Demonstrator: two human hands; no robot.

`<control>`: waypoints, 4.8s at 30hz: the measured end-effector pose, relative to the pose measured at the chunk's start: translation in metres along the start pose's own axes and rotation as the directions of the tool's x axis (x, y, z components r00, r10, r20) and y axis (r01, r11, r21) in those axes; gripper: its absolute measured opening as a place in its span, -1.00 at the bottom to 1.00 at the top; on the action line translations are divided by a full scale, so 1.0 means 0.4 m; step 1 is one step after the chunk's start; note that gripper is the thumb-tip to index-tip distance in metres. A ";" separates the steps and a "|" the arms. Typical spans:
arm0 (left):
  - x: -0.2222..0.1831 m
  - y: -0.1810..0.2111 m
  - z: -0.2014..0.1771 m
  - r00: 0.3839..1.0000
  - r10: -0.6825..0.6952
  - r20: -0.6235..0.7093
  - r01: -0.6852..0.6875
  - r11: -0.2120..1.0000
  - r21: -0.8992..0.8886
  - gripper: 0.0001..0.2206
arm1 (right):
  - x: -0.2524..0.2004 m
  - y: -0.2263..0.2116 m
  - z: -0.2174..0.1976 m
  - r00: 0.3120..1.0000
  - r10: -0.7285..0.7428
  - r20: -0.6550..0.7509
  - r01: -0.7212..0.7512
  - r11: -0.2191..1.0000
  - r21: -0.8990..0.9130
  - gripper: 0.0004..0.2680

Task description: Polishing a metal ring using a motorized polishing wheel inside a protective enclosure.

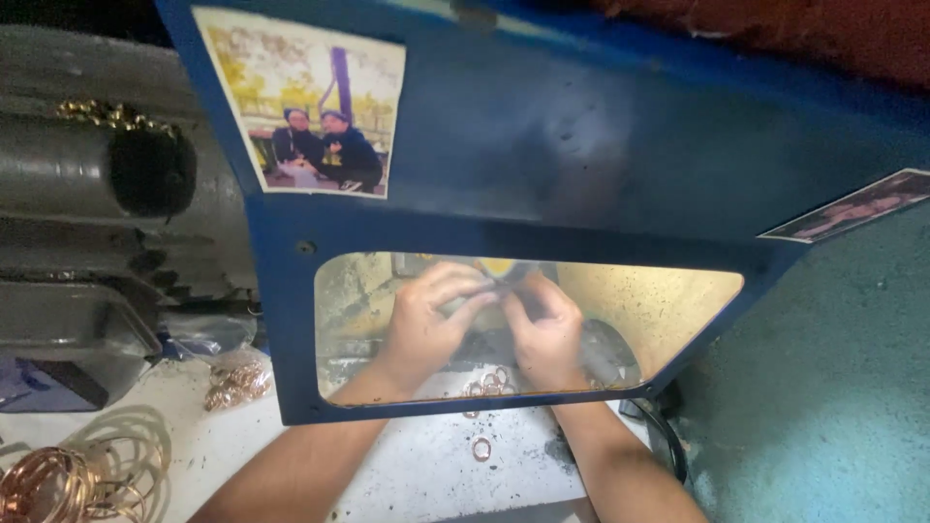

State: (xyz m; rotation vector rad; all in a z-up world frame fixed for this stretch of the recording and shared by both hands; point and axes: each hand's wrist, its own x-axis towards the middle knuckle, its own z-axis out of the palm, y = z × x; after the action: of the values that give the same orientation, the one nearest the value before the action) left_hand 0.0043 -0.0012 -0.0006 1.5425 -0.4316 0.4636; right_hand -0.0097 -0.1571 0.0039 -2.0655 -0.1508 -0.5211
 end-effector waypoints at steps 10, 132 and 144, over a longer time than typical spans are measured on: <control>0.000 0.014 -0.009 0.996 0.087 0.026 -0.086 0.995 -0.053 -0.94 | 0.005 0.026 -0.037 0.992 -0.115 0.053 0.116 0.993 -0.020 -0.92; -0.006 -0.050 0.071 0.903 -0.429 0.039 0.430 0.898 -0.095 -0.86 | 0.036 -0.029 -0.069 0.913 0.336 0.233 -0.367 0.925 0.102 -0.91; 0.007 -0.007 0.028 0.950 -0.295 0.103 0.300 0.953 -0.040 -0.90 | 0.015 -0.012 -0.066 0.860 0.411 0.302 -0.441 0.897 0.038 -0.84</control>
State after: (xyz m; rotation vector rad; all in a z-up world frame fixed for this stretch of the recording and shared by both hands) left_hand 0.0085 -0.0122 -0.0016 1.5483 -0.2751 0.1419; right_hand -0.0139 -0.1776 0.0220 -1.9786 0.1107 0.0634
